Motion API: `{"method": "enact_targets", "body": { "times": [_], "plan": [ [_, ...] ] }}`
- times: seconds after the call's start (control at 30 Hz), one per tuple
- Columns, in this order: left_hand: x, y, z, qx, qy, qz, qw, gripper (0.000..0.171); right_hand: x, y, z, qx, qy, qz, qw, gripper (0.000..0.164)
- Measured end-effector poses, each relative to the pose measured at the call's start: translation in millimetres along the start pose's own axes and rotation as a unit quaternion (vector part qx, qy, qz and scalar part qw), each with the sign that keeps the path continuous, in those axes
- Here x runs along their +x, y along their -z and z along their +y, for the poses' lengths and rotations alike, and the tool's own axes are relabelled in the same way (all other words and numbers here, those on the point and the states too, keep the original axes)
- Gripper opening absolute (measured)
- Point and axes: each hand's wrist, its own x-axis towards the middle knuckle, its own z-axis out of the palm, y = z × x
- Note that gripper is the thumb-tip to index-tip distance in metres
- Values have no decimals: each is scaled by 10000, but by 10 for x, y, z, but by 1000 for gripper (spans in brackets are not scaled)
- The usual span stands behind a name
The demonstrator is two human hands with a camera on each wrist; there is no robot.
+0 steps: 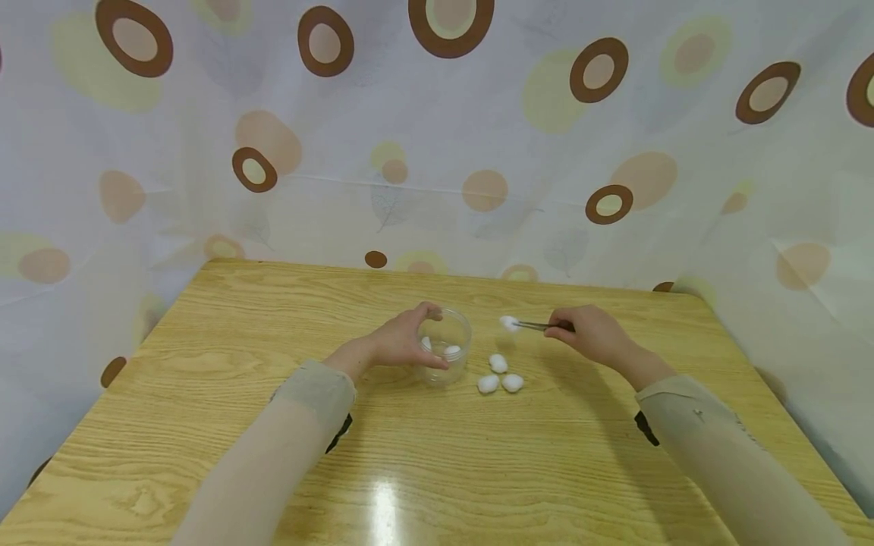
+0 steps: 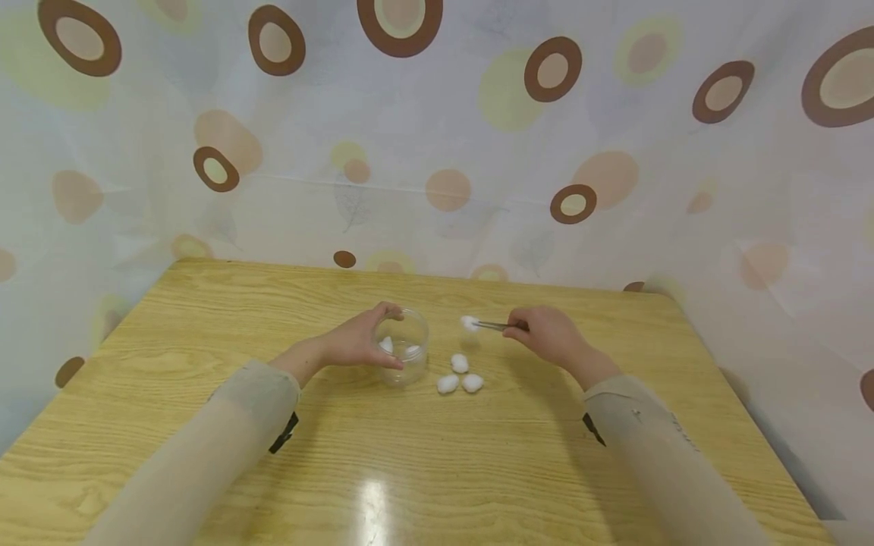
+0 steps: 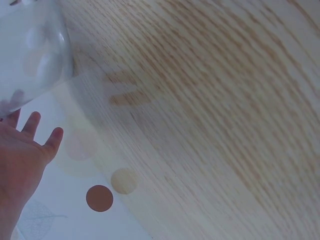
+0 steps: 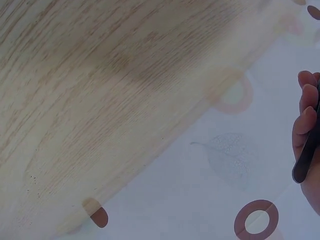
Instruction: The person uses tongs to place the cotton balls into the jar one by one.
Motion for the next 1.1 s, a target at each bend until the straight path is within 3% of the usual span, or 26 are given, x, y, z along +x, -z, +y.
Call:
{"method": "enact_targets", "body": {
  "times": [1.1],
  "plan": [
    [32, 6, -18, -9, -56, -79, 10000, 90, 95, 179, -252, -11, 356, 320, 9989, 12]
  ]
}}
